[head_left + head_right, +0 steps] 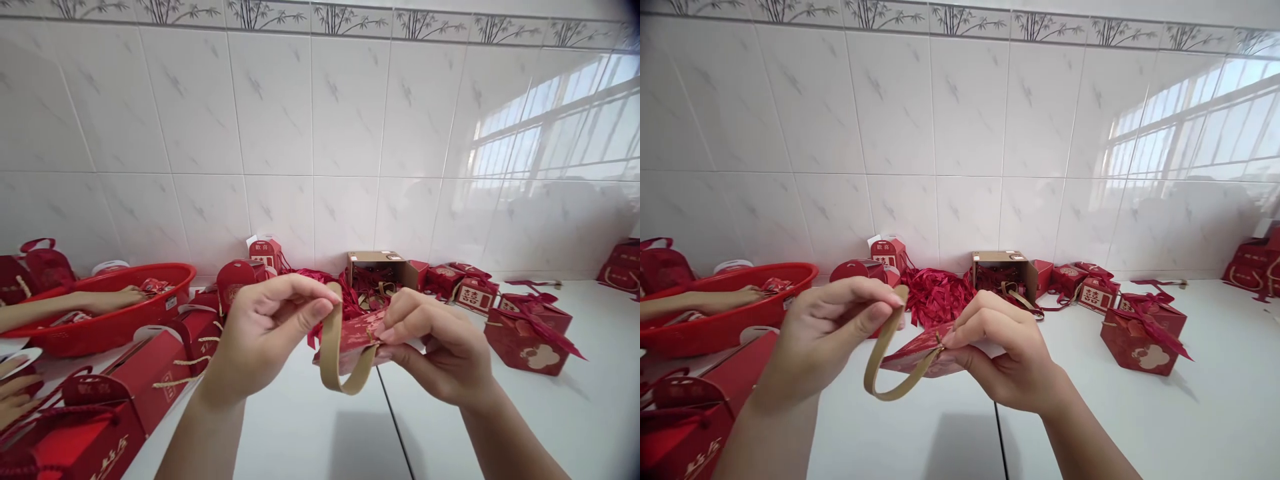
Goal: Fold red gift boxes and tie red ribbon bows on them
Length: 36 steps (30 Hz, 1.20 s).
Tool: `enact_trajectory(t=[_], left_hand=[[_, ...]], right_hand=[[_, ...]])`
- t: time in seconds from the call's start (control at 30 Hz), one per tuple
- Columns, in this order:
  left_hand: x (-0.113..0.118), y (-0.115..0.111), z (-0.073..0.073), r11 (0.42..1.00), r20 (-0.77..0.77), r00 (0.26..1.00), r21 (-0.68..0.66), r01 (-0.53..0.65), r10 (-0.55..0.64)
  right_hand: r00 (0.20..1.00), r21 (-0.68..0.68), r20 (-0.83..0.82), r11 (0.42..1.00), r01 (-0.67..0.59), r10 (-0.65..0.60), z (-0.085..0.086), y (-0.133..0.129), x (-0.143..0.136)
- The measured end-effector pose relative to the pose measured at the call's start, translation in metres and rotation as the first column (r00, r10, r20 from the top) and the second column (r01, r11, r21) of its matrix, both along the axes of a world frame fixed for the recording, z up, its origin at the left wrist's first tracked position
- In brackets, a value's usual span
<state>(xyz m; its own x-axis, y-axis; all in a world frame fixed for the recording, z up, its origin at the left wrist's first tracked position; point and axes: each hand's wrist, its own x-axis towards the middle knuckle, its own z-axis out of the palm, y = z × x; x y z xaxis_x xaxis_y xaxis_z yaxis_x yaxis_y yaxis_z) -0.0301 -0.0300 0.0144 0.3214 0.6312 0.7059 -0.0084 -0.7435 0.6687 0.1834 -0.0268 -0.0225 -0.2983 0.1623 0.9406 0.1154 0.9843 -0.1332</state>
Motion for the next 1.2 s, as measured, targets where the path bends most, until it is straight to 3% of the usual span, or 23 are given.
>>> enact_trajectory(t=[0.17, 0.3, 0.5, 0.63, 0.83, 1.03, 1.2], left_hand=[[0.008, 0.0, -0.003, 0.987, -0.176, 0.978, -0.128, 0.094, -0.115], [0.013, 0.0, -0.002, 0.999, -0.19, 0.981, -0.013, 0.046, -0.048], [0.018, -0.006, -0.002, 0.985, -0.188, 0.98, -0.171, 0.026, -0.059], [0.02, -0.007, 0.0, 0.994, -0.144, 0.988, -0.105, 0.035, -0.05], [0.018, -0.006, 0.0, 0.982, -0.123, 0.988, -0.171, 0.074, -0.096], [0.017, -0.008, -0.002, 0.988, -0.155, 0.983, -0.137, 0.075, -0.097], [0.015, -0.011, -0.001, 0.982, -0.16, 0.97, -0.07, 0.173, -0.182]], right_hand=[[1.0, 0.02, 0.017, 1.0, 0.023, -0.023, 0.001, 0.0, 0.001], [0.998, 0.023, 0.032, 0.999, 0.046, -0.047, 0.0, 0.001, 0.003], [0.99, 0.117, 0.013, 0.983, 0.14, -0.143, 0.003, 0.0, -0.001], [0.984, 0.145, 0.011, 0.974, 0.172, -0.176, 0.004, -0.001, -0.003], [0.983, 0.173, 0.024, 0.97, 0.173, -0.18, 0.004, -0.001, 0.0], [0.985, 0.162, 0.004, 0.972, 0.168, -0.171, 0.003, 0.0, 0.0], [0.982, 0.188, -0.022, 0.964, 0.189, -0.189, 0.003, 0.0, 0.001]])
